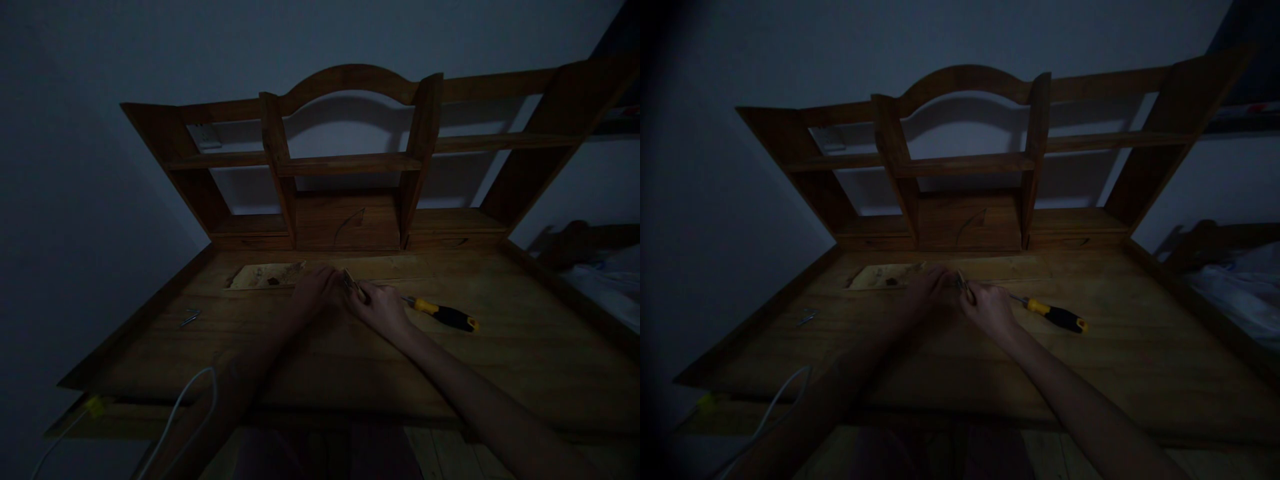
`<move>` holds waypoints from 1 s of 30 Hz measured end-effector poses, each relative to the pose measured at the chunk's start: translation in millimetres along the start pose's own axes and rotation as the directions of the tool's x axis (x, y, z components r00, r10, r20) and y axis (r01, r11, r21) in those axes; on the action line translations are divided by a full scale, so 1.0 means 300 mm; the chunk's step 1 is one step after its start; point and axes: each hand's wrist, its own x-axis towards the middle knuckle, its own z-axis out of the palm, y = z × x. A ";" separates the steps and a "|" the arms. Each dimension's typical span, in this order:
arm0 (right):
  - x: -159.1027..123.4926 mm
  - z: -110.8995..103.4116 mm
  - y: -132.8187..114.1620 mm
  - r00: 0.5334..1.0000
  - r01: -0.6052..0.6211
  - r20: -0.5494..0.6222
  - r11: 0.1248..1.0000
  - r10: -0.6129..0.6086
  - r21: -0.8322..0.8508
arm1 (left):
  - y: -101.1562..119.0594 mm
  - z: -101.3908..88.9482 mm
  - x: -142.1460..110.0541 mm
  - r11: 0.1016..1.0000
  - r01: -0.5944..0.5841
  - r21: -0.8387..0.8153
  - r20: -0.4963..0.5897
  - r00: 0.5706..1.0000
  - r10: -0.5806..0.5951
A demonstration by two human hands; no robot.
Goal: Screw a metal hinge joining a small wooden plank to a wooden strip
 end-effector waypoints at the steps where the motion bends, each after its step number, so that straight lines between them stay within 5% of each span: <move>1: -0.001 0.002 0.001 1.000 -0.001 -0.001 1.000 0.001 -0.001 | 0.001 -0.001 0.001 1.000 0.000 -0.025 -0.004 1.000 0.000; 30: 0.005 -0.001 0.002 0.998 -0.059 -0.034 0.998 0.059 -0.010 | -0.007 0.012 -0.004 0.986 0.060 -0.153 -0.036 0.997 -0.066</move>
